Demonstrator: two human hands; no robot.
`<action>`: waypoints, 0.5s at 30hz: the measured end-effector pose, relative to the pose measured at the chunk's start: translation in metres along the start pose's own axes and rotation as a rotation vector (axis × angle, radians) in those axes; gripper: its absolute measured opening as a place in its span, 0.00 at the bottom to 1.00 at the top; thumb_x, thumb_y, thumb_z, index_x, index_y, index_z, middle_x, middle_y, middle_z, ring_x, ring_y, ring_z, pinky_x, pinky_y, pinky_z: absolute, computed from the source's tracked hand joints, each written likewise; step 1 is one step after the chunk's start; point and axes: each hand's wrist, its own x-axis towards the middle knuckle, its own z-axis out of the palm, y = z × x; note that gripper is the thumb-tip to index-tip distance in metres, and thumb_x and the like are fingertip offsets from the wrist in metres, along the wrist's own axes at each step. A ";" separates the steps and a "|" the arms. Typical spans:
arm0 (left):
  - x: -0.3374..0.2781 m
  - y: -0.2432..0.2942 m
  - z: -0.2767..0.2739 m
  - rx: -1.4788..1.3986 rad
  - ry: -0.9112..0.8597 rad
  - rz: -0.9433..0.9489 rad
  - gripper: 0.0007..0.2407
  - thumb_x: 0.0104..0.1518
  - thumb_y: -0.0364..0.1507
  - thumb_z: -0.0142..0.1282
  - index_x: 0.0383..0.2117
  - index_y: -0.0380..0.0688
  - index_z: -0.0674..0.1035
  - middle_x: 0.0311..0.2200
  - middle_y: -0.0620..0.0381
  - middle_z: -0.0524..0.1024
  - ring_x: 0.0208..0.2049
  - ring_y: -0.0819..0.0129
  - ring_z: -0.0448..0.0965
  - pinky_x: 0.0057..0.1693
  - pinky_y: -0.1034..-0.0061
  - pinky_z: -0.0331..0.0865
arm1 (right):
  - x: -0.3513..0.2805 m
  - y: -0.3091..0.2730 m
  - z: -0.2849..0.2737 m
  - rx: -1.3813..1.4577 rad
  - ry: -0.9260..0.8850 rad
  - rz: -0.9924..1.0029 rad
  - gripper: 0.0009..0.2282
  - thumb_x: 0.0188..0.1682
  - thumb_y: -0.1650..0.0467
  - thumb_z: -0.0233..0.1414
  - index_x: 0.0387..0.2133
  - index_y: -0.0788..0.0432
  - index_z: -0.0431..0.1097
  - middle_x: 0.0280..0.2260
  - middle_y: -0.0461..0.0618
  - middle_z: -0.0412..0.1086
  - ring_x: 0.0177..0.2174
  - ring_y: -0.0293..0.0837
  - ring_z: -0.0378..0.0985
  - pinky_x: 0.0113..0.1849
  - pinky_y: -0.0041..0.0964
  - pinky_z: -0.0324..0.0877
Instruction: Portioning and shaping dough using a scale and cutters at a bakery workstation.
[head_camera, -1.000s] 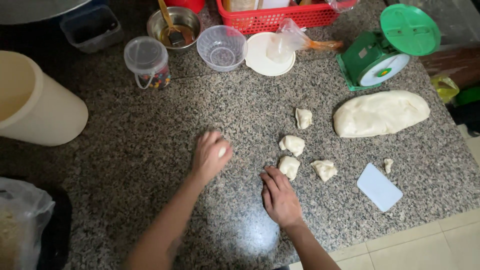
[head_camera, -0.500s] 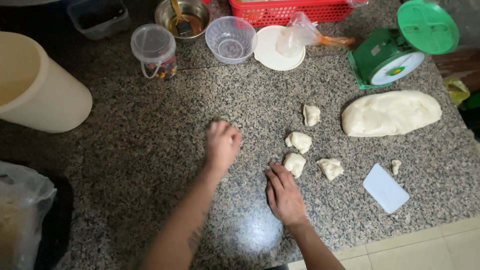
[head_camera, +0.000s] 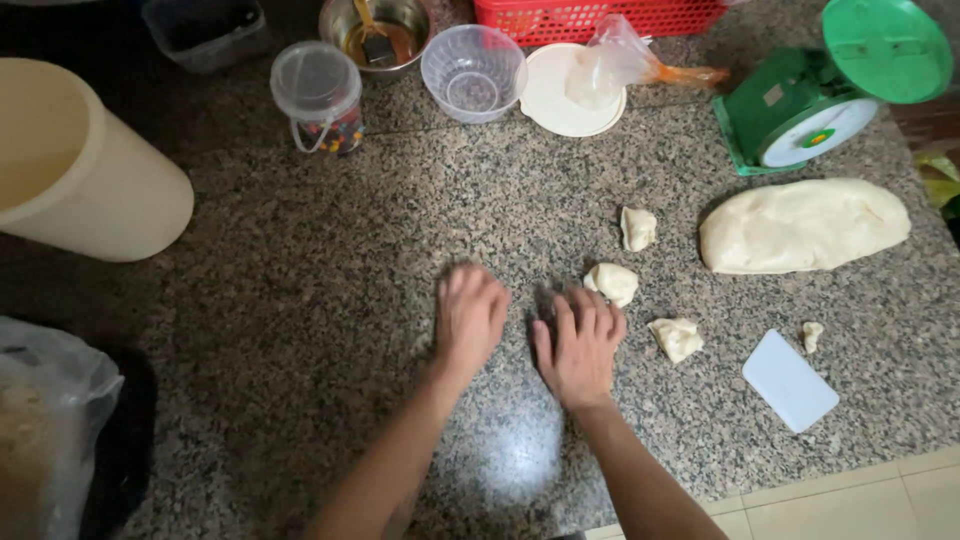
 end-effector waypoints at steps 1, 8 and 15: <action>-0.014 0.007 -0.020 0.005 -0.002 -0.007 0.09 0.67 0.34 0.65 0.28 0.49 0.83 0.39 0.57 0.78 0.49 0.48 0.79 0.49 0.52 0.73 | -0.001 -0.001 -0.003 0.007 -0.005 -0.001 0.19 0.63 0.55 0.57 0.60 0.52 0.75 0.61 0.55 0.72 0.67 0.57 0.70 0.67 0.64 0.56; 0.027 -0.051 -0.038 0.032 0.030 0.120 0.07 0.60 0.33 0.73 0.31 0.52 0.83 0.41 0.56 0.79 0.47 0.47 0.82 0.49 0.52 0.76 | 0.004 -0.004 -0.003 -0.029 -0.062 0.034 0.23 0.62 0.55 0.57 0.64 0.52 0.73 0.66 0.55 0.70 0.70 0.56 0.67 0.70 0.73 0.50; -0.029 0.010 -0.047 -0.058 -0.145 0.041 0.09 0.70 0.35 0.66 0.31 0.49 0.86 0.45 0.57 0.80 0.56 0.50 0.80 0.54 0.56 0.73 | 0.001 -0.002 -0.003 -0.010 -0.103 0.077 0.24 0.62 0.53 0.56 0.66 0.50 0.72 0.65 0.53 0.70 0.71 0.55 0.66 0.72 0.73 0.48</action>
